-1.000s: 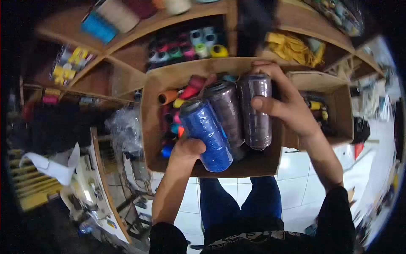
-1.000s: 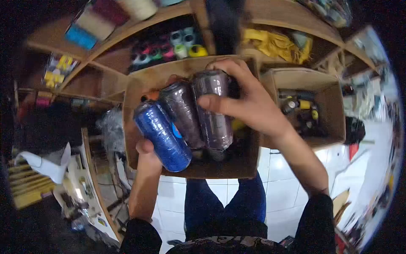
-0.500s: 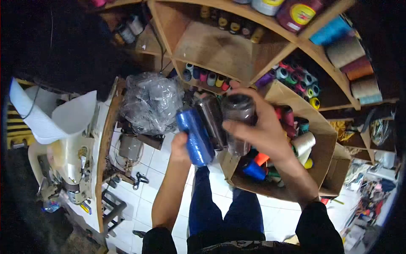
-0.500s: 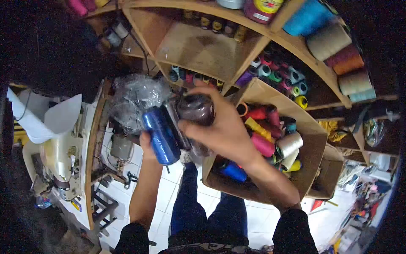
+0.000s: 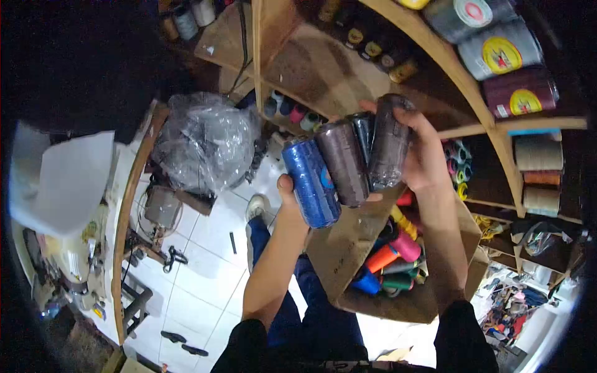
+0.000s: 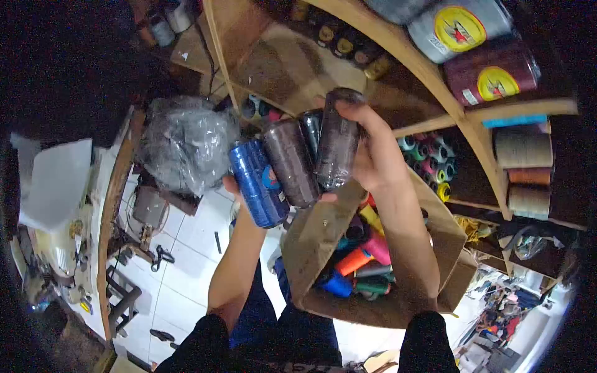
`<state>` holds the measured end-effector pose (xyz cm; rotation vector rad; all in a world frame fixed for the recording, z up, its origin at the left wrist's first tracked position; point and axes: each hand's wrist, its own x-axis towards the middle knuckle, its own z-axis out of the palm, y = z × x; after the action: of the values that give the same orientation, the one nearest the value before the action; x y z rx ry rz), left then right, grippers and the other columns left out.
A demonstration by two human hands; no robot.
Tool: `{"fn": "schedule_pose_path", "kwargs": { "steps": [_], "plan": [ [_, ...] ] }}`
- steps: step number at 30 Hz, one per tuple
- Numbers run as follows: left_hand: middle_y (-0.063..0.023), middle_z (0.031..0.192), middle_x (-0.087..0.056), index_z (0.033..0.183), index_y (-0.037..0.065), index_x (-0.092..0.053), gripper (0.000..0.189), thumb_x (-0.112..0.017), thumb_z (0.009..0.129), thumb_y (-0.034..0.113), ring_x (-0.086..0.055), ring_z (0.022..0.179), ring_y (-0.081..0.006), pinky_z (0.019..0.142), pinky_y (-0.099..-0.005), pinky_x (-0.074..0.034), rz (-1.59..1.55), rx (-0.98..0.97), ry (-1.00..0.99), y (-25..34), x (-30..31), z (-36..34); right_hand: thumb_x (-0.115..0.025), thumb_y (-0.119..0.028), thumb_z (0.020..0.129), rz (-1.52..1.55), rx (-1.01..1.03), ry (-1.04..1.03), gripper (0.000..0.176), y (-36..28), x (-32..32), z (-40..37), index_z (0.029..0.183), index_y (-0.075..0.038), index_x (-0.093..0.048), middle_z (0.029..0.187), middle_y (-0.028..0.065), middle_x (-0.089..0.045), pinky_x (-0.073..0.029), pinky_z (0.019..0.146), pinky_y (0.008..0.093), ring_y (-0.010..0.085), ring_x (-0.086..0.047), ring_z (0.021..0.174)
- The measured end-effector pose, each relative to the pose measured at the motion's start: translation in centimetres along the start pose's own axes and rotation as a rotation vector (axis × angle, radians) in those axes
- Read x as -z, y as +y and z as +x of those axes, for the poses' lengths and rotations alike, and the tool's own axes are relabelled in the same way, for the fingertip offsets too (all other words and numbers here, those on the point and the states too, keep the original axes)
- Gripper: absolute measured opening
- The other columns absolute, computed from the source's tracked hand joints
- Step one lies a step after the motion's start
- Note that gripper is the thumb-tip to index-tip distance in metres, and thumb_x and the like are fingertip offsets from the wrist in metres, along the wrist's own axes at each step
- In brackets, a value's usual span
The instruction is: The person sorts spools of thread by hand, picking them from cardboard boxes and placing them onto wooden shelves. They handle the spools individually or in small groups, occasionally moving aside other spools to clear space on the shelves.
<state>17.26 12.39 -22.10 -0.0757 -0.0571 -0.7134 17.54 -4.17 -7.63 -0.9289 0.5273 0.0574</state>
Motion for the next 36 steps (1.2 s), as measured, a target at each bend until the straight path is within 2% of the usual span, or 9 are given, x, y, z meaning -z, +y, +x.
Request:
{"fn": "schedule_pose_path", "kwargs": {
  "steps": [4,8,12,17,20,27,30,33,36],
  "plan": [
    [-0.0119,0.141,-0.039,0.145,0.014,-0.022,0.121,-0.070,0.051,0.074,-0.043,0.124,-0.0307,0.099,-0.0654,-0.031,-0.163,0.061,-0.271,1.5,-0.7,4.1,-0.057,-0.022,0.085,0.020,0.067,-0.036,0.038,-1.2,-0.2,3.3,0.114,0.002,-0.052,0.108,0.0131,-0.062,-0.048,0.088,0.0377,0.0251,-0.060,0.099],
    [-0.0127,0.142,-0.038,0.143,0.012,-0.026,0.117,-0.063,0.054,0.079,-0.041,0.126,-0.0331,0.101,-0.0629,-0.031,-0.102,-0.006,-0.322,3.3,4.3,7.4,-0.056,-0.023,0.088,0.036,0.165,0.137,0.032,-2.9,0.8,6.7,0.108,0.002,-0.053,0.096,0.0124,-0.061,-0.050,0.084,0.0404,0.0277,-0.060,0.093],
    [-0.0161,0.126,-0.052,0.131,0.006,-0.043,0.085,-0.069,0.069,0.059,-0.053,0.114,-0.0345,0.101,-0.0515,-0.040,-0.181,-0.012,-0.036,4.0,8.0,10.4,-0.056,-0.024,0.090,0.080,0.234,0.100,0.033,-3.8,4.5,11.6,0.110,0.001,-0.052,0.094,0.0133,-0.060,-0.052,0.076,0.0430,0.0274,-0.061,0.085],
    [-0.0190,0.125,-0.052,0.134,0.005,-0.037,0.076,-0.073,0.075,0.035,-0.054,0.112,-0.0353,0.098,-0.0529,-0.041,0.051,0.295,0.114,2.8,8.3,17.1,-0.052,-0.023,0.091,-0.175,0.271,0.221,0.029,-3.4,3.1,14.7,0.111,-0.003,-0.051,0.093,0.0122,-0.061,-0.052,0.075,0.0376,0.0238,-0.061,0.085],
    [-0.0145,0.117,-0.057,0.129,0.005,-0.042,0.068,-0.072,0.075,0.033,-0.057,0.106,-0.0304,0.090,-0.0489,-0.046,0.728,0.262,0.082,1.0,9.0,19.7,-0.058,-0.022,0.088,-0.335,0.160,0.225,0.026,-4.3,2.2,16.0,0.108,-0.006,-0.053,0.093,0.0104,-0.060,-0.052,0.075,0.0336,0.0199,-0.061,0.084],
    [-0.0179,0.113,-0.059,0.123,0.000,-0.046,0.068,-0.075,0.069,0.029,-0.056,0.104,-0.0338,0.090,-0.0414,-0.045,1.708,-0.048,0.315,-3.9,8.4,22.3,-0.069,-0.019,0.080,-0.380,0.695,0.338,0.031,-6.3,3.4,19.1,0.107,-0.008,-0.058,0.097,0.0076,-0.063,-0.052,0.076,0.0353,0.0212,-0.059,0.094],
    [-0.0271,0.121,-0.052,0.126,-0.002,-0.045,0.074,-0.076,0.068,0.031,-0.047,0.115,-0.0402,0.097,-0.0436,-0.039,1.710,-0.191,0.255,-2.7,7.6,20.2,-0.068,-0.020,0.082,-0.402,0.565,0.225,0.037,-7.4,0.4,16.6,0.115,-0.008,-0.054,0.101,0.0087,-0.062,-0.052,0.078,0.0397,0.0228,-0.058,0.099],
    [-0.0291,0.129,-0.043,0.132,-0.001,-0.039,0.083,-0.077,0.068,0.035,-0.040,0.121,-0.0438,0.098,-0.0465,-0.038,1.853,-0.435,0.185,-3.2,8.0,19.1,-0.066,-0.022,0.085,-0.507,0.184,0.071,0.043,-9.2,1.1,17.9,0.122,-0.010,-0.049,0.110,0.0095,-0.059,-0.050,0.083,0.0424,0.0245,-0.056,0.104],
    [-0.0276,0.137,-0.026,0.136,0.001,-0.034,0.085,-0.078,0.069,0.031,-0.035,0.122,-0.0488,0.100,-0.0532,-0.035,1.898,-0.640,-0.019,-2.1,7.7,17.3,-0.066,-0.023,0.085,-0.597,0.034,0.024,0.045,-9.2,2.0,20.5,0.124,-0.009,-0.049,0.114,0.0114,-0.058,-0.049,0.086,0.0406,0.0242,-0.055,0.107]
  ]
}}
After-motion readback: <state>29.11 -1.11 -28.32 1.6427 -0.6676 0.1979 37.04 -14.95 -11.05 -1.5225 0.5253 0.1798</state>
